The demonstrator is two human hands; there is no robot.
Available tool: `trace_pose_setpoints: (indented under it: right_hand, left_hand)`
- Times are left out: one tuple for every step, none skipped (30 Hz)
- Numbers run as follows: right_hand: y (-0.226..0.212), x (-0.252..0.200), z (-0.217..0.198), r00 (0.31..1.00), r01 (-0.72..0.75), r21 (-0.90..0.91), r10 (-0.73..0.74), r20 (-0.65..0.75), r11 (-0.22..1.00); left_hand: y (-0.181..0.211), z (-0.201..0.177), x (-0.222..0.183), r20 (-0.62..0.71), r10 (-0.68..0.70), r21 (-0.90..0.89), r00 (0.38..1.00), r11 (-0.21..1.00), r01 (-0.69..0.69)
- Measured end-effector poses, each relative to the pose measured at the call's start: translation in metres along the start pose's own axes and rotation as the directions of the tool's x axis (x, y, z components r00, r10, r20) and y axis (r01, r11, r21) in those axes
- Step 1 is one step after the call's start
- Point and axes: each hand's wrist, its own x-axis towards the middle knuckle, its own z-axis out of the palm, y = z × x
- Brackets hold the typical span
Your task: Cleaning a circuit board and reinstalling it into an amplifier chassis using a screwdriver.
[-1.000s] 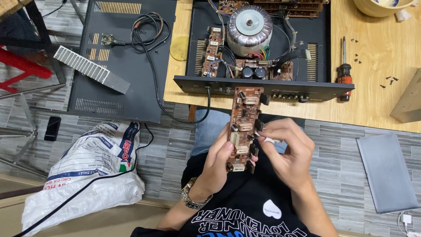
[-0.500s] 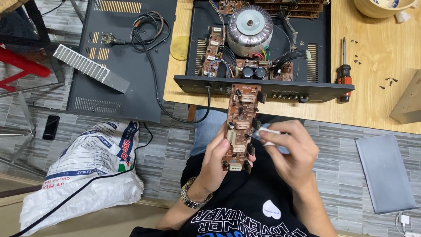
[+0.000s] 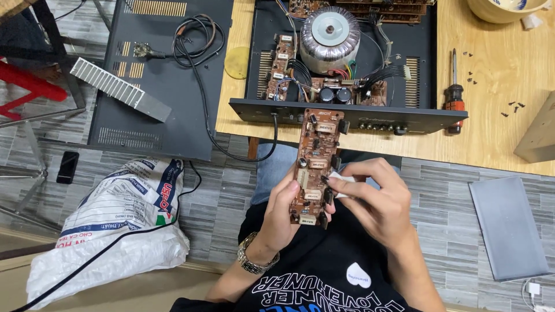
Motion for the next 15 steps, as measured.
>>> trace_pose_setpoints:
  right_hand:
    - [0.0, 0.001, 0.0, 1.0, 0.0, 0.0, 0.0, 0.0, 1.0]
    - [0.0, 0.002, 0.0, 1.0, 0.015, -0.01, -0.015, 0.005, 1.0]
    - [0.0, 0.002, -0.001, 0.999, 0.03, -0.02, -0.03, 0.011, 0.999]
    - [0.0, 0.002, -0.002, 0.999, 0.031, -0.02, -0.03, 0.01, 0.999]
    - [0.001, 0.001, -0.004, 0.999, 0.038, -0.025, -0.038, 0.002, 0.999]
    - [0.001, 0.0, -0.006, 0.999, 0.045, -0.029, -0.045, -0.006, 0.999]
    - [0.002, -0.002, -0.007, 0.999, 0.045, -0.029, -0.045, -0.006, 0.999]
    - [0.002, -0.004, -0.007, 0.999, 0.048, -0.03, -0.048, -0.019, 0.998]
    - [0.003, -0.005, -0.008, 0.998, 0.05, -0.031, -0.051, -0.033, 0.998]
    - [0.002, -0.004, -0.006, 0.998, 0.05, -0.031, -0.051, -0.034, 0.998]
    - [0.002, -0.003, -0.004, 0.999, 0.045, -0.022, -0.045, -0.017, 0.999]
    - [0.002, -0.001, -0.002, 0.999, 0.04, -0.013, -0.04, -0.001, 0.999]
    - [0.002, -0.001, -0.001, 0.999, 0.039, -0.013, -0.039, -0.002, 0.999]
    - [0.002, -0.001, 0.0, 1.0, 0.029, -0.003, -0.029, 0.006, 1.0]
    - [0.002, -0.001, 0.002, 1.0, 0.02, 0.007, -0.02, 0.014, 1.0]
  left_hand:
    - [0.002, 0.001, 0.0, 0.0, 0.0, 0.0, 1.0, 1.0, 0.0]
    - [0.003, 0.003, 0.0, -0.001, -0.005, -0.002, 1.0, 1.0, 0.005]
    - [0.005, 0.004, 0.001, -0.001, -0.01, -0.003, 1.0, 1.0, 0.01]
    - [0.003, 0.002, 0.0, 0.0, -0.009, -0.003, 1.0, 1.0, 0.009]
    - [0.001, 0.001, -0.001, 0.0, -0.015, -0.011, 1.0, 1.0, 0.015]
    - [-0.001, -0.001, -0.002, 0.0, -0.021, -0.02, 1.0, 1.0, 0.021]
    - [-0.004, -0.005, -0.001, -0.001, -0.021, -0.02, 1.0, 1.0, 0.021]
    - [-0.008, -0.01, -0.001, -0.003, -0.016, -0.018, 1.0, 1.0, 0.016]
    - [-0.011, -0.014, 0.0, -0.005, -0.011, -0.016, 1.0, 1.0, 0.011]
    - [-0.008, -0.011, -0.001, -0.006, -0.011, -0.016, 1.0, 1.0, 0.011]
    - [-0.005, -0.008, -0.001, -0.017, -0.032, -0.032, 0.999, 0.999, 0.031]
    - [-0.001, -0.004, -0.001, -0.028, -0.053, -0.048, 0.998, 0.998, 0.052]
    - [-0.001, -0.004, -0.001, -0.028, -0.053, -0.048, 0.998, 0.998, 0.052]
    - [-0.001, -0.003, -0.001, -0.019, -0.049, -0.036, 0.999, 0.998, 0.048]
    - [-0.001, -0.003, 0.0, -0.01, -0.043, -0.025, 0.999, 0.999, 0.043]
